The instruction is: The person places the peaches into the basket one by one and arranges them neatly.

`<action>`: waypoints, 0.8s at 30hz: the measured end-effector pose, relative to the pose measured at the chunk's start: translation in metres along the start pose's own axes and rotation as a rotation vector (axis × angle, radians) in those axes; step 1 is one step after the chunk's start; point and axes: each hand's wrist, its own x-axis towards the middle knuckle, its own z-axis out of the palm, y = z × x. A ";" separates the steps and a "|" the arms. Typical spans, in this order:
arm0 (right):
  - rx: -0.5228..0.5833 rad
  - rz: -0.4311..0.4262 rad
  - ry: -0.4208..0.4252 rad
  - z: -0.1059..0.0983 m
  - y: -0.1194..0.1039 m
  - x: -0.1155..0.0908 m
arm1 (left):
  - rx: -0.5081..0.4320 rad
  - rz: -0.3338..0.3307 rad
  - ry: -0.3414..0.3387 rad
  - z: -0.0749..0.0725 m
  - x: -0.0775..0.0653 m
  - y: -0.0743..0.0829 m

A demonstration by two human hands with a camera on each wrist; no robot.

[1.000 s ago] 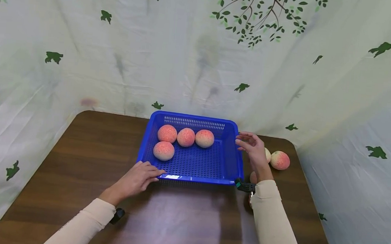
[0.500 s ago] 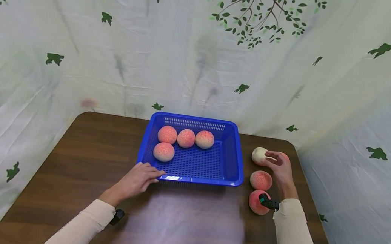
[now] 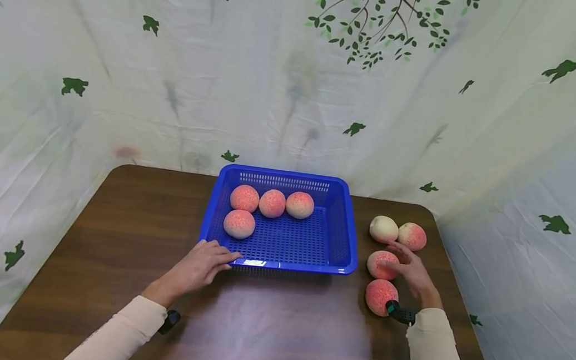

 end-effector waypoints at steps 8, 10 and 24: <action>-0.120 0.042 -0.046 -0.001 0.007 0.001 | 0.044 0.030 0.038 0.002 -0.001 0.000; -0.145 0.048 -0.043 -0.001 0.005 0.000 | 0.049 0.044 0.055 0.003 -0.001 -0.001; -0.203 0.073 0.049 0.001 0.002 -0.004 | 0.098 0.081 0.034 0.004 -0.004 -0.002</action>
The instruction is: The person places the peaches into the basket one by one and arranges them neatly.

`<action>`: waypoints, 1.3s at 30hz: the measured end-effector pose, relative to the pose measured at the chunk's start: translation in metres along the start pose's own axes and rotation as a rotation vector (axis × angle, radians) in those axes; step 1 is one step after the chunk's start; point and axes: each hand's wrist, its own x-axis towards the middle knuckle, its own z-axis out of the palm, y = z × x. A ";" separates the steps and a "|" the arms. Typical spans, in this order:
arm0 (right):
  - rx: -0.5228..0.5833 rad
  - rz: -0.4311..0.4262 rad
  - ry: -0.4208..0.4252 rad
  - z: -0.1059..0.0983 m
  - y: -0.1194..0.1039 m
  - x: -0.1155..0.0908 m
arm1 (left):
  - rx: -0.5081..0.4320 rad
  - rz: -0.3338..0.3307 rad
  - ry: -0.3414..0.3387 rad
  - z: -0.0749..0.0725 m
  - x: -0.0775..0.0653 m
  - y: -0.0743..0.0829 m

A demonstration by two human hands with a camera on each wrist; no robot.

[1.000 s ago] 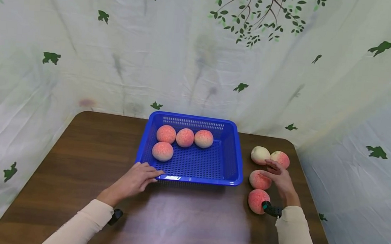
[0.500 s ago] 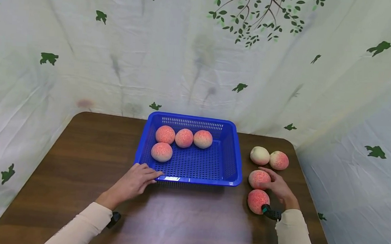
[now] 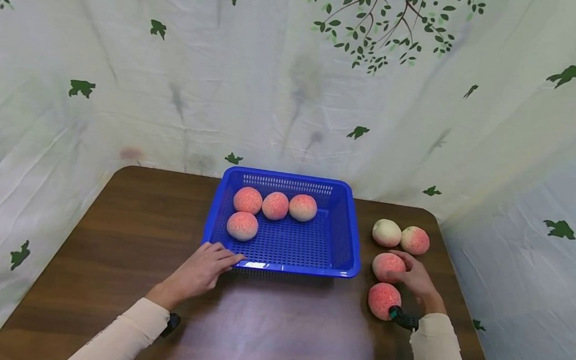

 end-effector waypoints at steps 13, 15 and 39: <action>0.062 0.077 0.090 -0.010 -0.019 -0.010 | -0.007 -0.004 -0.011 0.000 -0.002 0.000; 0.081 0.090 0.092 -0.013 -0.026 -0.011 | -0.005 0.000 -0.012 0.001 -0.002 0.000; 0.249 -0.061 0.185 0.011 -0.102 0.002 | -0.021 -0.062 -0.043 -0.002 0.001 0.002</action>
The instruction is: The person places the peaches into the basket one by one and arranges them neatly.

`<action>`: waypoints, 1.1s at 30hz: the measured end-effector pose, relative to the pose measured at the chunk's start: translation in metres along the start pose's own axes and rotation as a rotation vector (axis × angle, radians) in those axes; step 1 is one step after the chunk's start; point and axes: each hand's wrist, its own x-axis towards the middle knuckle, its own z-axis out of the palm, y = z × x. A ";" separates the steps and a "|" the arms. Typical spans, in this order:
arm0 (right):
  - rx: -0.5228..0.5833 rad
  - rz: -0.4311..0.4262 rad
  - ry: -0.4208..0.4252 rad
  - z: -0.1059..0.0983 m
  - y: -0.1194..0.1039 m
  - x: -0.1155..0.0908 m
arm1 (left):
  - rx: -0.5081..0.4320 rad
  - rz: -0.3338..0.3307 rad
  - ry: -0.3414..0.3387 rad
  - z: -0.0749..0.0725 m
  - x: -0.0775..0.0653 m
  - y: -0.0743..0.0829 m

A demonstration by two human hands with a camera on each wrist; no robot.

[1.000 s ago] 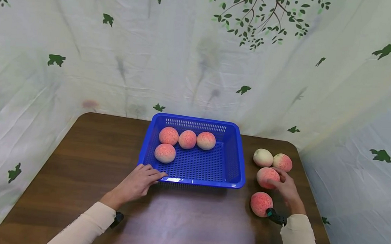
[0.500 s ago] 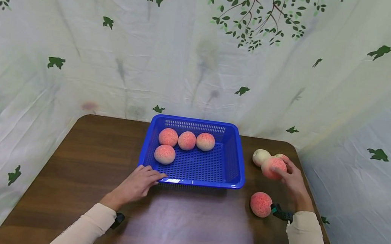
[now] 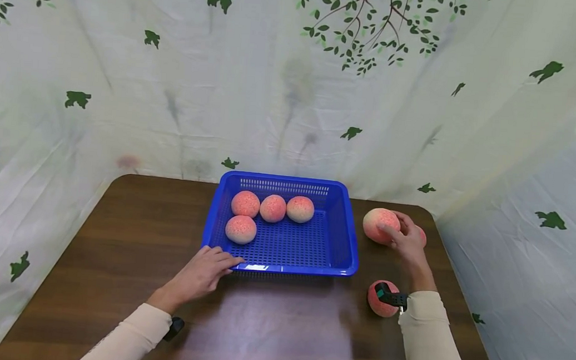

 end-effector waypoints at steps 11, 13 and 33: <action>0.050 -0.057 -0.040 0.045 -0.021 0.013 | -0.028 -0.010 -0.008 -0.003 0.002 0.001; 0.058 -0.065 -0.061 0.054 -0.023 0.016 | -0.034 -0.023 -0.027 -0.004 0.001 0.001; 0.095 -0.047 -0.134 0.126 -0.022 0.040 | -0.035 -0.027 -0.044 -0.005 0.002 0.002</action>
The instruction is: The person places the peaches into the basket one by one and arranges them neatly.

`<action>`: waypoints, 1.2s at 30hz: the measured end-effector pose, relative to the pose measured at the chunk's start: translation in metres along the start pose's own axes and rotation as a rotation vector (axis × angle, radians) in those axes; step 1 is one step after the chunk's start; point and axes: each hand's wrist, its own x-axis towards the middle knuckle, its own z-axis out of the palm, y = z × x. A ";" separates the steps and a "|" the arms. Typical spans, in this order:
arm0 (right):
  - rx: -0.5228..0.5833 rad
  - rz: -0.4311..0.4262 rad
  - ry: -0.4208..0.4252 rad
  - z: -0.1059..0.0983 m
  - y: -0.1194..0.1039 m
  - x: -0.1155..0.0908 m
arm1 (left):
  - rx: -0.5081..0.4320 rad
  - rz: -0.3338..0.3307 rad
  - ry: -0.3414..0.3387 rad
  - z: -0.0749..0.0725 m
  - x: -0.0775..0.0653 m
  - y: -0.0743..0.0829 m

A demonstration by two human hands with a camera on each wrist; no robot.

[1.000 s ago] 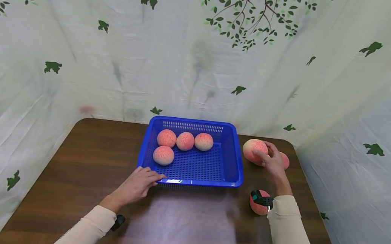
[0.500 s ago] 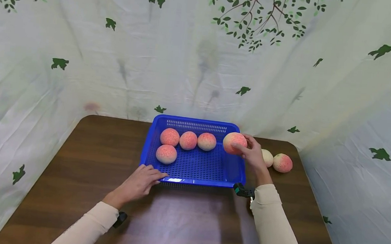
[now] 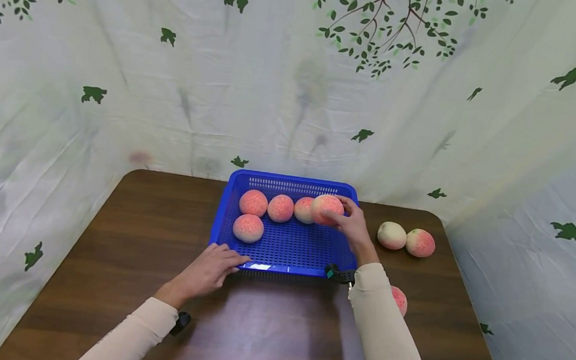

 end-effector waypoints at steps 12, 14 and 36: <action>0.052 0.022 -0.014 0.043 0.005 0.004 | -0.025 -0.013 -0.025 -0.003 -0.001 -0.002; 0.050 0.021 -0.024 0.050 0.005 0.004 | -0.027 -0.014 -0.030 -0.003 -0.001 -0.002; -0.071 0.105 -0.082 0.100 0.017 0.000 | -0.048 -0.003 -0.057 -0.005 -0.001 -0.002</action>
